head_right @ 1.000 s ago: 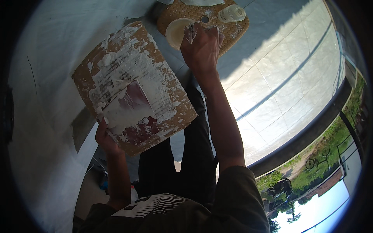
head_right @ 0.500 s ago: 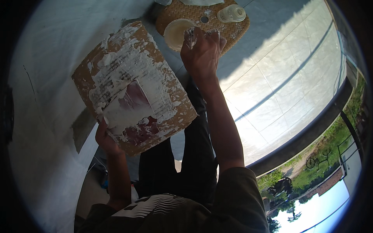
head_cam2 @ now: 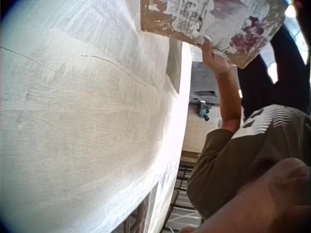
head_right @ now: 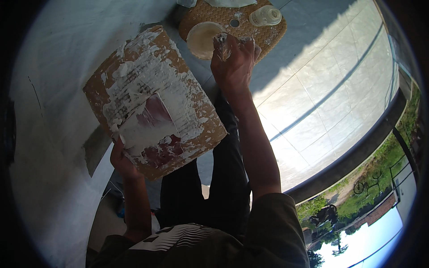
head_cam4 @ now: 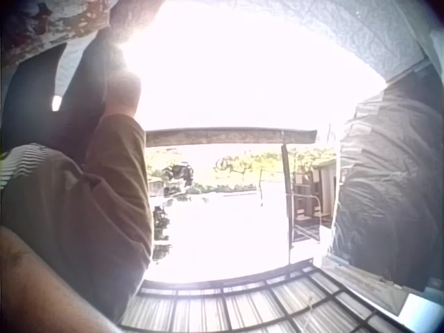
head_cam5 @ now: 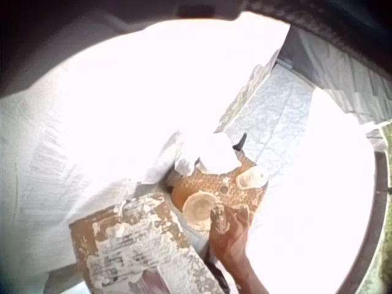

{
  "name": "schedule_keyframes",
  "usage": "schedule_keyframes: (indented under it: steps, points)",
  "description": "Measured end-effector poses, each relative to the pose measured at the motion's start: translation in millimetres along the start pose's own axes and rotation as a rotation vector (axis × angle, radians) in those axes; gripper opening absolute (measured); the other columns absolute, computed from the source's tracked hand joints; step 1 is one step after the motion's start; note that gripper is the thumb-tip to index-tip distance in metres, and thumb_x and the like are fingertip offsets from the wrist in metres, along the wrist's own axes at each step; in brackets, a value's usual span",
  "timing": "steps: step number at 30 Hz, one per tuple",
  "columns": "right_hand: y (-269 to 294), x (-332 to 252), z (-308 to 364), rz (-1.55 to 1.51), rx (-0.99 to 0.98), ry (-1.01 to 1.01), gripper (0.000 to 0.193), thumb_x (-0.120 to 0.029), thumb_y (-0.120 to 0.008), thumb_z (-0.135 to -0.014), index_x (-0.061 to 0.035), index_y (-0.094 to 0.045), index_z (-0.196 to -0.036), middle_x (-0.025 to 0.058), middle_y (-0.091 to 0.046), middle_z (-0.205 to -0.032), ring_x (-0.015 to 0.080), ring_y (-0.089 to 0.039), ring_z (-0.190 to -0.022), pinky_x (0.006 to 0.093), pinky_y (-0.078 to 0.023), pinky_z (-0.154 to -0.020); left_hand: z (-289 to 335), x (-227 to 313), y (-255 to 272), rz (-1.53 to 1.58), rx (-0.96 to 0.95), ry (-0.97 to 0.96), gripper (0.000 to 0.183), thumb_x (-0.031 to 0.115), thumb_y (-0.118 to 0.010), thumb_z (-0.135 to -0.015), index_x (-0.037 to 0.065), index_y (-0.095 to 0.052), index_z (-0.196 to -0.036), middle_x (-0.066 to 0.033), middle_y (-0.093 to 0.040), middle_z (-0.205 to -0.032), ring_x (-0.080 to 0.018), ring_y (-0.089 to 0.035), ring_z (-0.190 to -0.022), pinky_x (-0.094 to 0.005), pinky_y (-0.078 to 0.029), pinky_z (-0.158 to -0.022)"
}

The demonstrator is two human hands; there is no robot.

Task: Apply plaster or filler to an exterior wall using a putty knife.

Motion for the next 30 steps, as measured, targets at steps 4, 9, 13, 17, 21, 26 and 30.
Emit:
schedule_keyframes:
  steps: [4,9,13,17,21,26,30]
  points:
    - [-3.5,0.4,-1.6,0.102,-0.146,-0.023,0.015,-0.01,-0.064,-0.074,-0.0047,-0.06,-0.088,0.0098,-0.064,-0.079,0.0283,-0.051,-0.078,0.0405,-0.034,-0.077,0.4,0.0,0.7,-0.014,-0.012,0.01,0.045,0.022,-0.046,-0.09,-0.005,-0.042,-0.125,-0.0149,-0.053,-0.119,-0.0242,-0.054,-0.107,-0.0367,-0.043,-0.093]
    - [-3.3,-3.4,-4.6,0.033,-0.056,-0.001,0.017,-0.01,-0.063,-0.073,-0.0034,-0.061,-0.089,0.0126,-0.064,-0.081,0.0293,-0.051,-0.078,0.0414,-0.034,-0.075,-0.9,0.2,0.9,-0.011,-0.02,0.004,0.046,0.023,-0.046,-0.09,-0.005,-0.041,-0.126,-0.0151,-0.052,-0.12,-0.0245,-0.054,-0.108,-0.0368,-0.042,-0.093]
    - [-6.3,-1.5,-1.4,0.066,-0.161,-0.083,0.025,-0.005,-0.065,-0.07,-0.0025,-0.06,-0.094,0.0158,-0.064,-0.084,0.0311,-0.052,-0.083,0.043,-0.037,-0.077,-0.4,-0.4,-1.7,0.016,-0.036,0.005,0.045,0.023,-0.046,-0.091,-0.006,-0.042,-0.125,-0.0155,-0.052,-0.119,-0.0243,-0.054,-0.108,-0.0369,-0.043,-0.093]
    - [-1.8,1.0,2.5,-0.072,-0.025,0.044,0.038,-0.002,-0.065,-0.067,-0.0014,-0.058,-0.104,0.0168,-0.064,-0.088,0.0325,-0.054,-0.09,0.0446,-0.037,-0.086,0.1,-0.6,-3.1,0.082,-0.032,0.02,0.044,0.023,-0.046,-0.09,-0.006,-0.043,-0.124,-0.0155,-0.053,-0.118,-0.0242,-0.054,-0.107,-0.0365,-0.043,-0.092]
    - [-0.6,18.9,13.2,-0.313,-0.146,-0.087,0.067,-0.005,-0.067,-0.064,-0.0018,-0.043,-0.126,0.0215,-0.054,-0.113,0.0361,-0.046,-0.11,0.0455,-0.032,-0.098,0.9,0.6,-3.8,0.009,-0.022,-0.002,0.045,0.023,-0.047,-0.09,-0.005,-0.043,-0.125,-0.0154,-0.053,-0.118,-0.0242,-0.055,-0.106,-0.0362,-0.043,-0.092]
    - [-5.3,48.5,20.8,-0.458,-0.301,-0.257,0.084,-0.008,-0.069,-0.062,-0.0038,-0.029,-0.136,0.0226,-0.041,-0.129,0.0396,-0.035,-0.121,0.0474,-0.027,-0.103,2.1,1.0,-3.7,0.011,0.024,-0.008,0.044,0.022,-0.047,-0.09,-0.005,-0.043,-0.124,-0.0147,-0.053,-0.118,-0.0241,-0.055,-0.106,-0.0363,-0.043,-0.092]
    - [-29.5,52.0,22.4,-0.312,-0.29,-0.092,0.083,-0.015,-0.077,-0.059,-0.004,-0.036,-0.131,0.0184,-0.046,-0.126,0.038,-0.039,-0.119,0.0469,-0.028,-0.103,1.3,0.8,-1.8,-0.057,0.061,-0.015,0.044,0.022,-0.048,-0.09,-0.004,-0.044,-0.125,-0.014,-0.054,-0.118,-0.0241,-0.055,-0.106,-0.0364,-0.043,-0.093]
Point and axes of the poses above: each hand's wrist, its own z-axis away from the middle knuckle, its own y-axis out of the back of the hand, x = y × z, the point moved 3 cm from there along -z, towards the middle knuckle
